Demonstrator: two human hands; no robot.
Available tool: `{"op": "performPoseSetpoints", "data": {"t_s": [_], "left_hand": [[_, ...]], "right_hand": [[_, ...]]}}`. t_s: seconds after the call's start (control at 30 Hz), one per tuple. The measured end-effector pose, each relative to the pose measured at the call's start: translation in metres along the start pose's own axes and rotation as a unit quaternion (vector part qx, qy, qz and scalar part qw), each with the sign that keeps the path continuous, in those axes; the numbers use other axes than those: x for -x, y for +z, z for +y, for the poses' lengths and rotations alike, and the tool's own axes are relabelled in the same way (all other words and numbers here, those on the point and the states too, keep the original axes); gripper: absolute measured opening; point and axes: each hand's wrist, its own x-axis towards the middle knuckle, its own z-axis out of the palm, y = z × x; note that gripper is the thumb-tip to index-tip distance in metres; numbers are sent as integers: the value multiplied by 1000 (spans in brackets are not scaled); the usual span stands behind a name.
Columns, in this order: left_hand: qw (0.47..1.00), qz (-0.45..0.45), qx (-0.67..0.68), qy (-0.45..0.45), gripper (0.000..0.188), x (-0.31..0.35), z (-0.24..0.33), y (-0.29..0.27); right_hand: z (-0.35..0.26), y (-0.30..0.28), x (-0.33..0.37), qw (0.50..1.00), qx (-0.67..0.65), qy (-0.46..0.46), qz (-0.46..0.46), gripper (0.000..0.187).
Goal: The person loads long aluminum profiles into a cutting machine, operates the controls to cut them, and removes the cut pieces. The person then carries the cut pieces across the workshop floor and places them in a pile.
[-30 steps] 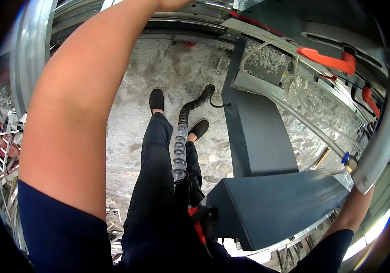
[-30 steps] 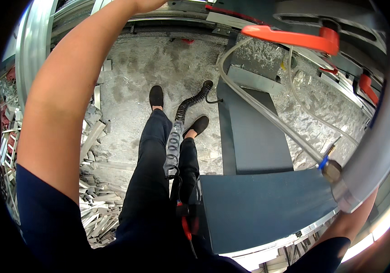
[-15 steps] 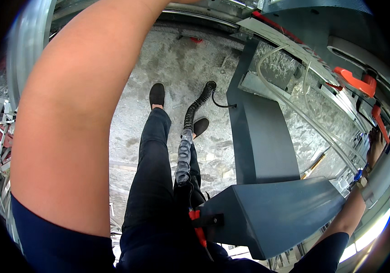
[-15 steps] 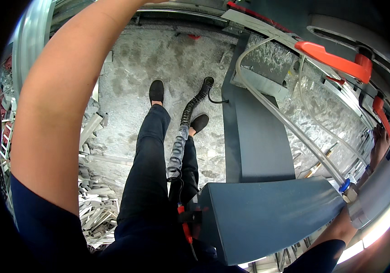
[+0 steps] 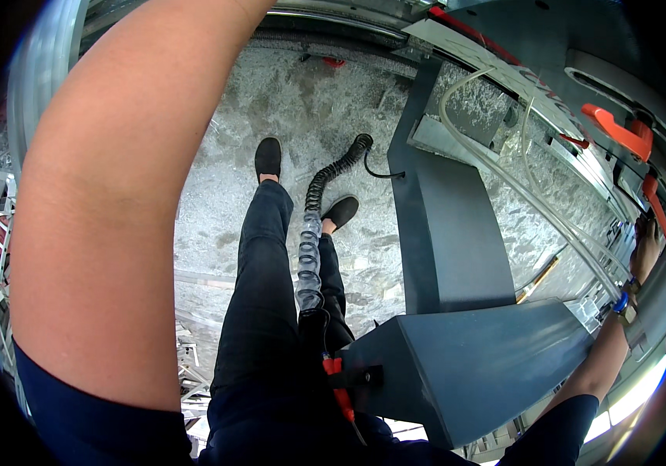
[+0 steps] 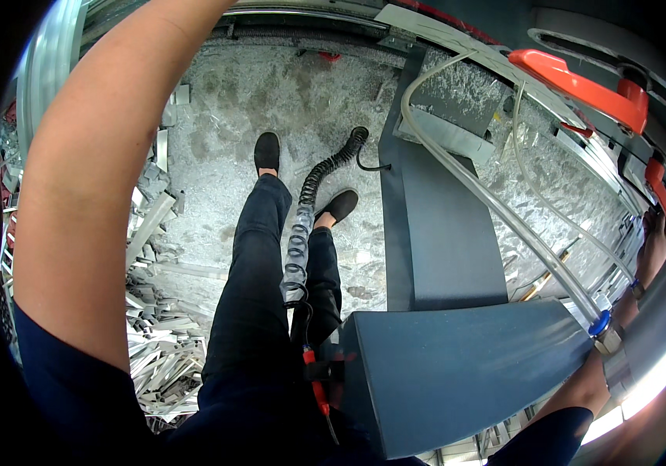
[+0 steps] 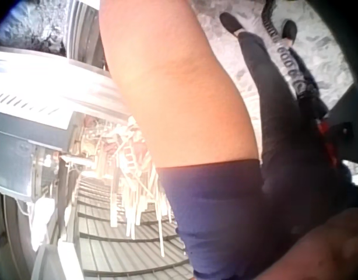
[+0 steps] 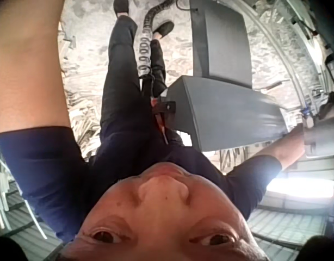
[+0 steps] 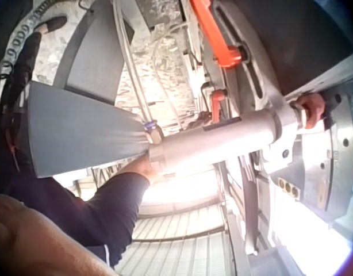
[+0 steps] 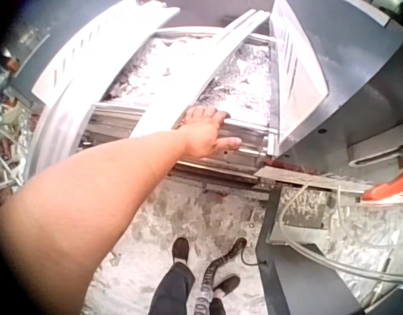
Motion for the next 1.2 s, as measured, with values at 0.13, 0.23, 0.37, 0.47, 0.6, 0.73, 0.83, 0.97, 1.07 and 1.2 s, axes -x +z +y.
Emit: {"op": "performPoseSetpoints", "data": {"t_s": [0.13, 0.23, 0.37, 0.47, 0.6, 0.73, 0.83, 0.97, 1.07, 1.2], "left_hand": [[1000, 8, 5, -4, 89, 2, -3, 2], [1000, 17, -3, 0, 89, 1, -3, 2], [1000, 4, 7, -7, 87, 3, -1, -1], [1000, 1, 8, -7, 87, 1, 3, -3], [1000, 4, 10, -8, 87, 3, 0, -1], [1000, 14, -6, -8, 88, 3, 2, 0], [1000, 7, 2, -6, 89, 3, 2, -1], [1000, 7, -1, -16, 89, 3, 0, 0], [1000, 11, 0, -10, 89, 0, 3, 1], [1000, 14, 5, -15, 88, 4, -1, 2]], "right_hand": [[-14, 20, 4, 982, 165, -91, -11, 35], [-27, 35, 9, 990, 134, -45, 1, 34], [-46, 47, 14, 988, 152, -35, 0, 34], [-55, 60, 23, 986, 162, -30, -1, 33], [-69, 77, 24, 983, 181, -26, -4, 32], [-83, 90, 35, 974, 225, -6, -1, 31], [-74, 88, 29, 983, 184, -16, -4, 31], [-69, 86, 20, 989, 149, -19, -12, 30], [-62, 79, 22, 992, 128, -20, -13, 29], [-61, 83, 11, 994, 103, -20, -21, 28]]}}
